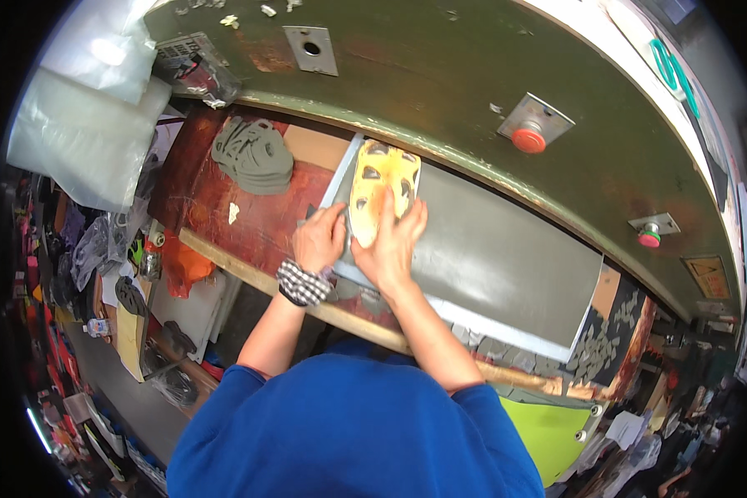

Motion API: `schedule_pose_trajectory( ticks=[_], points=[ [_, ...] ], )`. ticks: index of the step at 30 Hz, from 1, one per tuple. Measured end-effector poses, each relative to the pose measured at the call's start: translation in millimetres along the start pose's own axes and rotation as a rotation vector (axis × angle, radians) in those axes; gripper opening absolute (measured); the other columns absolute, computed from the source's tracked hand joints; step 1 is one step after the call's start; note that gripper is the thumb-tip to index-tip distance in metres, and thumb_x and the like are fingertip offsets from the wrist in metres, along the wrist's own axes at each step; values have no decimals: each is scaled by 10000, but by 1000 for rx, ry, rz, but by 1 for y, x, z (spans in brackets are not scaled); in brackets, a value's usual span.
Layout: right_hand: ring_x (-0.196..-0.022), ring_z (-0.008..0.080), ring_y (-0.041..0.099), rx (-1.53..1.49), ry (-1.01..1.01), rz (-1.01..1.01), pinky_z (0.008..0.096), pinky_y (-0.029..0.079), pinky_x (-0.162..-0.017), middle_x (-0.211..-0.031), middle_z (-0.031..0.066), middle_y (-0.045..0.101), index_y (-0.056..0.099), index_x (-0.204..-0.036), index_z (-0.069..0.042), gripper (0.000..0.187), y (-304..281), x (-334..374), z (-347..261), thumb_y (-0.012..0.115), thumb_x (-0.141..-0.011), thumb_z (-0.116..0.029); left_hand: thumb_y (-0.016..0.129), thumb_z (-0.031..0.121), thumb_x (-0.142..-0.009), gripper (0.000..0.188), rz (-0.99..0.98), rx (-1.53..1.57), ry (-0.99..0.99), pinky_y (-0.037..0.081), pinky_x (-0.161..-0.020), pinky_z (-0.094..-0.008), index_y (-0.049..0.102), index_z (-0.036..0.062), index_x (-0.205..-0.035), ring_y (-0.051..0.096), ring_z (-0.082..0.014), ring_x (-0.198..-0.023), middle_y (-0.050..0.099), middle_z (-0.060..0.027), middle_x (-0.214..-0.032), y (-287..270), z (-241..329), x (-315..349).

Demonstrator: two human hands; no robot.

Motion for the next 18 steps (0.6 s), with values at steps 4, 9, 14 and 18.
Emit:
schedule_pose_trajectory(
  ticks=[4, 9, 14, 18],
  points=[
    [-1296, 402, 347, -237, 110, -24, 468, 343, -1056, -1387, 270, 320, 284, -1447, -59, 1023, -21, 35, -7, 832, -584, -93, 554, 188, -894, 201, -120, -33, -95, 507, -605, -430, 627, 92, -1055, 635, -340, -691, 657, -129, -839, -14, -5, 25],
    [-1237, 294, 480, -1144, 376, -139, 380, 415, -1024, -1383, 205, 408, 149, -1483, -34, 1046, -60, 52, 11, 784, -653, 22, 488, 264, -952, 227, -234, 28, -170, 509, -619, -425, 632, 91, -981, 652, -347, -715, 674, -140, -778, -26, 8, 26],
    [-1217, 283, 499, -1214, 374, -107, 377, 443, -997, -1373, 225, 419, 109, -1493, -51, 1078, -63, 63, 12, 773, -654, 72, 490, 247, -953, 250, -250, 434, -158, 484, -599, -455, 589, 42, -849, 587, -419, -688, 600, -199, -706, -10, 33, 8],
    [-1175, 264, 538, -1445, 457, -77, 337, 475, -957, -1329, 242, 478, 153, -1495, -83, 1043, -74, 60, 26, 748, -655, 85, 540, 205, -920, 218, -256, -43, -91, 491, -600, -452, 581, 29, -797, 607, -385, -696, 613, -186, -717, -10, 13, 15]
  ],
)
Point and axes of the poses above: each hand's wrist, its own x-axis away from the middle knuckle, its own y-axis out of the palm, z = x × y, the point moved 1 cm from there along -x, towards the middle knuckle
